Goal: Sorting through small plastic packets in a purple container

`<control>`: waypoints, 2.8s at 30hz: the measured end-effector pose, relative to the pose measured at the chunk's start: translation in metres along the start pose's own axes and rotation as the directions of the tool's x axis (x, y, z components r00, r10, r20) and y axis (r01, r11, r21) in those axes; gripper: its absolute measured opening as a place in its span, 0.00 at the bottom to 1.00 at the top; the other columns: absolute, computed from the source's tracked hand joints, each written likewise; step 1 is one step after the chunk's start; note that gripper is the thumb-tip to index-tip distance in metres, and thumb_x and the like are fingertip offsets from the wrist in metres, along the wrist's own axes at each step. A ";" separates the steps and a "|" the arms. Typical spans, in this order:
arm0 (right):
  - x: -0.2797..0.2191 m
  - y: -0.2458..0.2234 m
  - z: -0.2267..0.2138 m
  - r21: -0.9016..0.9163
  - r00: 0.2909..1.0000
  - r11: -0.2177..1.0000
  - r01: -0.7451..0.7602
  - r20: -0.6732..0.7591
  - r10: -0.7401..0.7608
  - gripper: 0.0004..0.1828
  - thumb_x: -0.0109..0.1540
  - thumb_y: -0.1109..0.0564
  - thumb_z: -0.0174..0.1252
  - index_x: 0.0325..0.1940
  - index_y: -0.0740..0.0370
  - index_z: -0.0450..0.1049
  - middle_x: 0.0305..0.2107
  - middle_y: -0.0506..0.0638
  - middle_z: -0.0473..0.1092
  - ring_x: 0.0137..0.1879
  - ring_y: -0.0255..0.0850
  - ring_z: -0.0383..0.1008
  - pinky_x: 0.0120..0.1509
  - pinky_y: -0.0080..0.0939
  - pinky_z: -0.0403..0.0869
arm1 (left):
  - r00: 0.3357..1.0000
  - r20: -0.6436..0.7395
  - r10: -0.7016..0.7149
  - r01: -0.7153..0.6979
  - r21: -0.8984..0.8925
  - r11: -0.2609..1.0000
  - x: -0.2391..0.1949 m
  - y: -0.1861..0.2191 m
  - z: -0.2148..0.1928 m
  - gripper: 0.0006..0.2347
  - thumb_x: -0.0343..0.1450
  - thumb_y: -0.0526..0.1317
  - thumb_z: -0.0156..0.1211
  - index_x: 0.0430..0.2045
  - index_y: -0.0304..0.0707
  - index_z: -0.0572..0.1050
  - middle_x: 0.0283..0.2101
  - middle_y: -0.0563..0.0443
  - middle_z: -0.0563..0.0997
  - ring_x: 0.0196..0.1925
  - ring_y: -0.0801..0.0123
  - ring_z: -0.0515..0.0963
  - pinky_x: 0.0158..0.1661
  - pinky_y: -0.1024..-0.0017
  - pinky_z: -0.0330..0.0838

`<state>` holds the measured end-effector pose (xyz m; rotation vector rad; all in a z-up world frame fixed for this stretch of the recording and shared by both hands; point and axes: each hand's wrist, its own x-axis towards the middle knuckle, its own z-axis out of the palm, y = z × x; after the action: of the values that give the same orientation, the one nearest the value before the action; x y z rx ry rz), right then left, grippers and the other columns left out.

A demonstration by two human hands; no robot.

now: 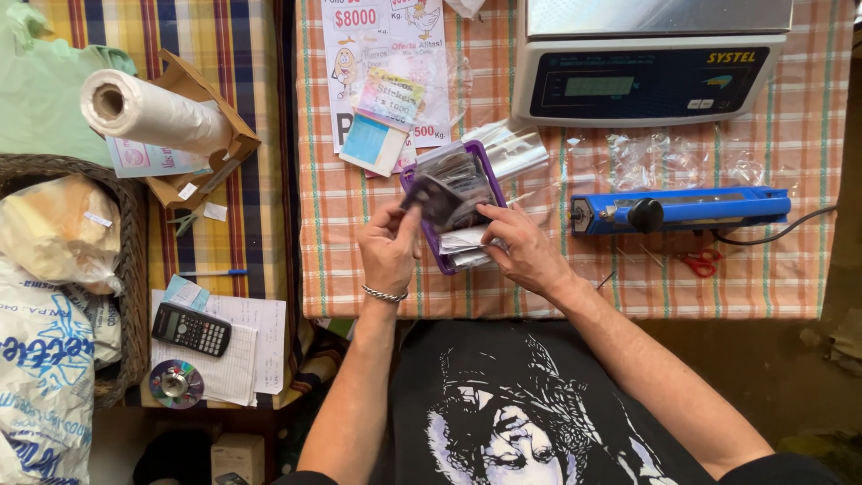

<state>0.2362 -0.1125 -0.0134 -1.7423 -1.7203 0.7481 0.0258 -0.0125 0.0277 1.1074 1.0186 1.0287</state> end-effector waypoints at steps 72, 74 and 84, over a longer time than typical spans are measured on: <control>-0.095 0.058 -0.004 0.024 0.821 0.821 -0.570 0.057 0.568 0.06 0.64 0.51 0.65 0.45 0.46 0.82 0.34 0.50 0.80 0.45 0.47 0.82 0.46 0.50 0.78 | 0.920 -0.021 -0.392 0.140 0.950 0.278 0.017 -0.097 -0.094 0.09 0.73 0.52 0.57 0.38 0.56 0.80 0.43 0.54 0.83 0.52 0.55 0.82 0.52 0.55 0.74; -0.093 0.054 -0.007 0.011 0.832 0.832 -0.554 0.053 0.553 0.06 0.64 0.51 0.65 0.45 0.47 0.82 0.34 0.51 0.81 0.46 0.48 0.81 0.47 0.50 0.78 | 0.918 0.025 -0.395 0.115 0.938 0.327 0.015 -0.107 -0.112 0.09 0.72 0.54 0.59 0.35 0.57 0.81 0.43 0.55 0.83 0.52 0.55 0.82 0.52 0.55 0.75; -0.026 -0.042 -0.037 -0.171 0.978 0.983 0.068 -0.182 -0.099 0.28 0.62 0.50 0.70 0.63 0.61 0.74 0.50 0.56 0.69 0.58 0.53 0.72 0.67 0.52 0.71 | 0.889 0.372 -0.266 -0.313 0.919 0.238 0.017 -0.120 -0.111 0.24 0.58 0.39 0.79 0.43 0.41 0.70 0.46 0.46 0.71 0.57 0.50 0.75 0.53 0.54 0.78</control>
<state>0.2344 -0.1390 0.0427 -1.7737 -1.7521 0.3982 -0.0637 0.0089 -0.1089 2.3026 1.2337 -0.1103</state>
